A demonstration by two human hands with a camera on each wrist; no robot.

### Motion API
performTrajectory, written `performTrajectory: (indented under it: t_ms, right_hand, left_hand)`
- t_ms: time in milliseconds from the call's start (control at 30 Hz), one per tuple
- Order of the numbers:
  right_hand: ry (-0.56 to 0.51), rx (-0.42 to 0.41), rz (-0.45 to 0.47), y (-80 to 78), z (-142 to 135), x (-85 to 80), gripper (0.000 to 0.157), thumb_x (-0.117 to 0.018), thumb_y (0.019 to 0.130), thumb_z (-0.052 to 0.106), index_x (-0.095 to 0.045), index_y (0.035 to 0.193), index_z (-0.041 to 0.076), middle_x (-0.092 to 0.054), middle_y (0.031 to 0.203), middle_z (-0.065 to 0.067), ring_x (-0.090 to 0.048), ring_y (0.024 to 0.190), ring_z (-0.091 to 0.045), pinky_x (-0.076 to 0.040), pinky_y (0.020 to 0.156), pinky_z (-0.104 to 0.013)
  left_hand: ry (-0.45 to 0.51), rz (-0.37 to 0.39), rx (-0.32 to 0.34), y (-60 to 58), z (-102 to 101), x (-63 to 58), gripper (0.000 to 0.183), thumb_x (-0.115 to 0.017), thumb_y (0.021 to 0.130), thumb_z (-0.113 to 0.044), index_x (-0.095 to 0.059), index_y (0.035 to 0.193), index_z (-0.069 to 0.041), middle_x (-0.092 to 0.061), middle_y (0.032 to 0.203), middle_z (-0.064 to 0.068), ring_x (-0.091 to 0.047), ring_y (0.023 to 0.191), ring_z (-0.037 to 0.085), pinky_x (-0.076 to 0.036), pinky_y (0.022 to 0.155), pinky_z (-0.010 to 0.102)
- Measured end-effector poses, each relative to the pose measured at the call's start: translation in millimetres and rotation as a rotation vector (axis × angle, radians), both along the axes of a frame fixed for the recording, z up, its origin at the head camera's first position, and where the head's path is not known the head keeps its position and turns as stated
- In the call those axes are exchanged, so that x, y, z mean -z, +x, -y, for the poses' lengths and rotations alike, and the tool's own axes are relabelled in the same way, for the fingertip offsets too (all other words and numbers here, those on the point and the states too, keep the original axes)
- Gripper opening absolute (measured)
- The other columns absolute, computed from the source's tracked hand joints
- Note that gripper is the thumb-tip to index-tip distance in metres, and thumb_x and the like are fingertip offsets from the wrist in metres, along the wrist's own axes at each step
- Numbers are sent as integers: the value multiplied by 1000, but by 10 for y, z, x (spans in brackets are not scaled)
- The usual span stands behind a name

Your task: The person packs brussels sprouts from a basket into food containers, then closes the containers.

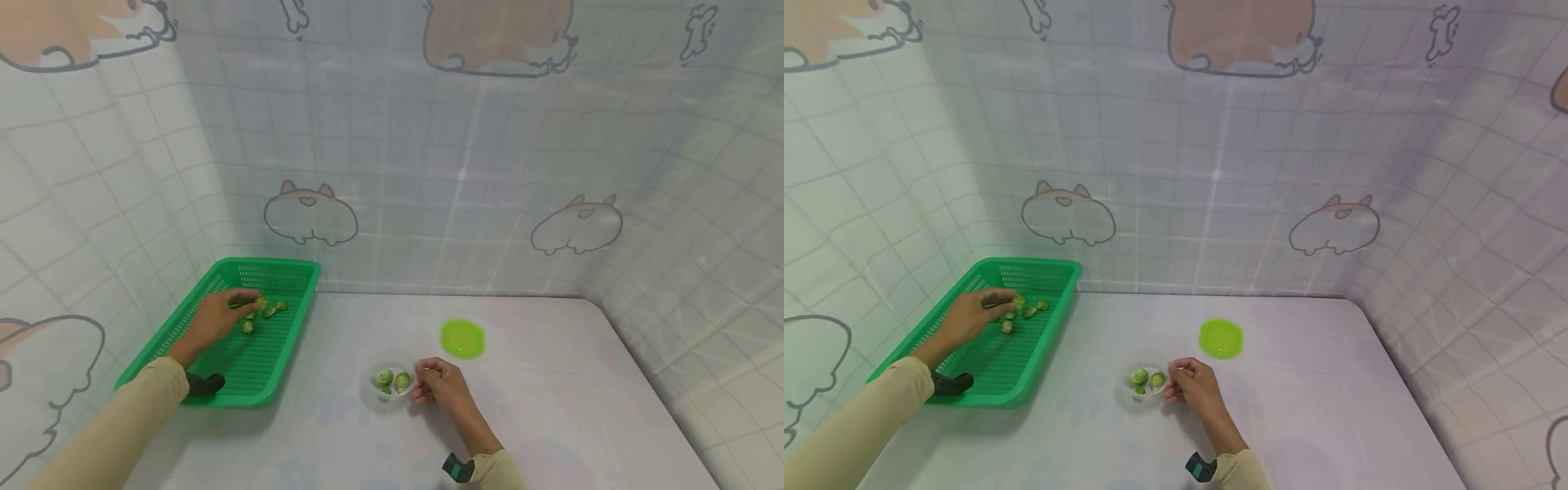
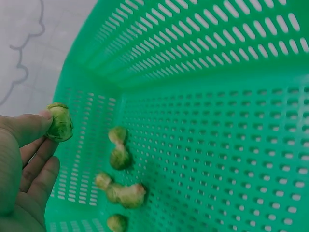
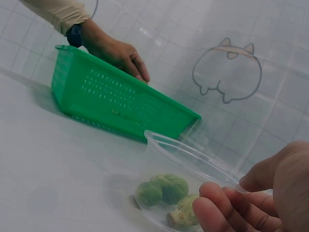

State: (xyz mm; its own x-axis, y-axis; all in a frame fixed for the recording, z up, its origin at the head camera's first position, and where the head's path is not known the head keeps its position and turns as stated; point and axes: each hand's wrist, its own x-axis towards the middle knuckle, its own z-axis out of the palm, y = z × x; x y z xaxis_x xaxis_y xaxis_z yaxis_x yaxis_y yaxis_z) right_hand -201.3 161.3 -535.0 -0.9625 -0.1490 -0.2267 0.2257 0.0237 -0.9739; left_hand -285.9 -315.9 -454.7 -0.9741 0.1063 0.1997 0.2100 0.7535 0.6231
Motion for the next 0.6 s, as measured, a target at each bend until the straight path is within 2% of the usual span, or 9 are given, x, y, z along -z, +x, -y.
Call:
performTrajectory:
  t_ms: [333, 400, 533, 600]
  right_hand:
    - [10, 15, 0, 11, 3, -19, 39, -64, 100, 26, -59, 122, -6, -67, 81, -8, -70, 66, -17, -62, 64, -33]
    - [10, 15, 3, 9, 4, -18, 39, -64, 100, 26, -59, 122, -5, -67, 81, -8, -70, 65, -17, -62, 65, -34]
    - [9, 12, 6, 2, 2, -13, 38, -63, 101, 25, -59, 123, -6, -67, 81, -7, -70, 65, -17, -62, 65, -34]
    - [4, 6, 7, -2, -1, -15, 38, -62, 101, 24, -58, 124, -7, -67, 81, -7, -70, 65, -16, -62, 65, -34]
  left_hand:
    - [12, -71, 49, 15, -213, -76, 33, -70, 97, -34, -72, 125, -17, -71, 123, 9, -65, 114, 35, -55, 88, 53]
    - [29, -55, 53, 19, -258, -90, 34, -70, 97, -35, -72, 126, -18, -70, 124, 8, -66, 112, 31, -58, 84, 47]
    - [85, 9, 55, 20, -356, -117, 37, -71, 95, -40, -71, 127, -22, -71, 124, 6, -70, 100, 16, -60, 65, 37]
    - [114, 20, 66, 24, -411, -134, 36, -71, 95, -41, -71, 127, -24, -71, 123, 5, -69, 98, 10, -60, 64, 36]
